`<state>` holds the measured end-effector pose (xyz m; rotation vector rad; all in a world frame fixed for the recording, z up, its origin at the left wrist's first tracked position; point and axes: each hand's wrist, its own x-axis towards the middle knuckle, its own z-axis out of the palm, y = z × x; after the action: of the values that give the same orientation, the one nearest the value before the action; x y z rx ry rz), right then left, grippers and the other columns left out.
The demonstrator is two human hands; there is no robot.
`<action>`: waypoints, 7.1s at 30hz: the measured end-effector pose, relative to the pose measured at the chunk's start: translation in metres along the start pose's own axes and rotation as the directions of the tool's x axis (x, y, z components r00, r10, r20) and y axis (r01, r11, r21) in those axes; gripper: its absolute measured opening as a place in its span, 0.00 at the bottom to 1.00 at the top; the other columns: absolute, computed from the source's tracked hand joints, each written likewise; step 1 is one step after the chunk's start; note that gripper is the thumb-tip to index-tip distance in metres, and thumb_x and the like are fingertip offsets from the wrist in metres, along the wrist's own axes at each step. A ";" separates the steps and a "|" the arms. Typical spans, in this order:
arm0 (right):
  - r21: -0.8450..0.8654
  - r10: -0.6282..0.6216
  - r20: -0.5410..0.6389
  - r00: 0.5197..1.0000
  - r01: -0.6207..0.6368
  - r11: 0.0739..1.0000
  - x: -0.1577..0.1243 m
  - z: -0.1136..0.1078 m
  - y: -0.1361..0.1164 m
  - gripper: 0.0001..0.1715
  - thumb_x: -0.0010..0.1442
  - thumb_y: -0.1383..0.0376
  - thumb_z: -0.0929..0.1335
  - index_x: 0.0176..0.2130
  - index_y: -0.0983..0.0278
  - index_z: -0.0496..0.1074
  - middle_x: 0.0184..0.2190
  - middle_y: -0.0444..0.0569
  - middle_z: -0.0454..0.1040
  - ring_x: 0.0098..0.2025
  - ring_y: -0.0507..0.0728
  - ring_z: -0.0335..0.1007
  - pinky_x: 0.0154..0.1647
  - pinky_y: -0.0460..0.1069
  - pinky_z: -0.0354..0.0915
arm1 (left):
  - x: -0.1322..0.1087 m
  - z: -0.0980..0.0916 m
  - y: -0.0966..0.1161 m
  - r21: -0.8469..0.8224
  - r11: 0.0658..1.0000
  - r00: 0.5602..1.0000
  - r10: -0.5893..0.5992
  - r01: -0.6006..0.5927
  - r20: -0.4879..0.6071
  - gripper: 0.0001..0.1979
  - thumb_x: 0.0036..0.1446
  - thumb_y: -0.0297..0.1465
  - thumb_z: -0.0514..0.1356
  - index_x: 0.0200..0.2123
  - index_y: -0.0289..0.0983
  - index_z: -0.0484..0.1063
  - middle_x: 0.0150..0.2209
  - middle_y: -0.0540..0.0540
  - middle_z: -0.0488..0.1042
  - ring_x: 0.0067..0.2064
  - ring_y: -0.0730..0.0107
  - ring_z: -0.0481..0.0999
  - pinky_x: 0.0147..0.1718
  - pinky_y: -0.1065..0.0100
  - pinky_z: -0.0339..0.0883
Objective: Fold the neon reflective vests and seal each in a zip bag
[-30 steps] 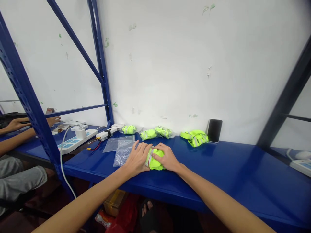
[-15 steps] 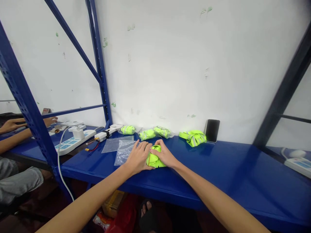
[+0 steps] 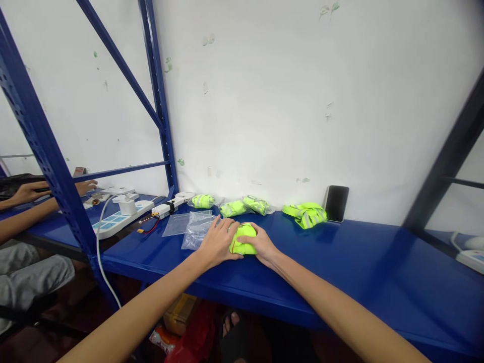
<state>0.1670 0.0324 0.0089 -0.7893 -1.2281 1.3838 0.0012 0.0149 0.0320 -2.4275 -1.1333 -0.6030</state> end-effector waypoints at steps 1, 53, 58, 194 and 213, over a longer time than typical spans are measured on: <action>0.025 0.006 -0.002 1.000 -0.006 1.000 0.000 0.000 0.000 0.30 0.33 0.64 0.77 0.39 0.63 0.69 0.31 0.44 0.73 0.33 0.56 0.70 0.33 0.50 0.68 | 0.001 0.001 0.002 0.011 1.000 1.000 -0.003 0.003 -0.009 0.41 0.40 0.50 0.66 0.54 0.36 0.59 0.50 0.38 0.68 0.55 0.50 0.65 0.61 0.47 0.45; -0.326 -0.302 -0.006 0.953 0.283 0.902 -0.005 0.005 0.012 0.08 0.44 0.68 0.69 0.23 0.64 0.63 0.20 0.41 0.69 0.24 0.52 0.64 0.24 0.45 0.59 | 0.017 -0.008 0.025 0.119 0.991 0.994 0.053 -0.064 0.094 0.24 0.49 0.43 0.65 0.43 0.37 0.63 0.41 0.43 0.69 0.45 0.56 0.69 0.47 0.59 0.59; -0.333 -0.197 0.263 0.944 0.281 0.900 -0.010 0.002 0.006 0.08 0.50 0.64 0.68 0.31 0.67 0.71 0.29 0.47 0.74 0.32 0.56 0.68 0.30 0.47 0.63 | 0.015 -0.010 0.035 0.133 0.988 0.986 0.064 -0.084 0.151 0.33 0.49 0.53 0.61 0.51 0.37 0.62 0.42 0.41 0.70 0.46 0.53 0.69 0.48 0.56 0.57; -0.636 -0.321 0.119 0.939 0.321 0.702 -0.003 -0.003 0.014 0.12 0.57 0.62 0.64 0.31 0.64 0.75 0.26 0.46 0.74 0.28 0.55 0.66 0.30 0.47 0.59 | 0.015 -0.008 -0.014 -0.628 0.693 0.926 -0.352 0.354 0.135 0.16 0.58 0.37 0.51 0.29 0.35 0.75 0.30 0.47 0.77 0.32 0.65 0.72 0.34 0.68 0.62; -0.600 -0.342 0.113 0.933 0.338 0.725 -0.004 0.000 0.011 0.13 0.57 0.58 0.64 0.30 0.64 0.72 0.24 0.46 0.71 0.26 0.53 0.63 0.27 0.47 0.58 | 0.014 -0.011 -0.009 -0.639 0.698 0.940 -0.312 0.323 0.135 0.16 0.60 0.37 0.50 0.30 0.35 0.73 0.32 0.45 0.77 0.34 0.65 0.73 0.33 0.68 0.61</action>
<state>0.1645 0.0300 -0.0024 -0.9386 -1.7556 0.6632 0.0001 0.0231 0.0496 -2.8056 -1.5764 -1.2857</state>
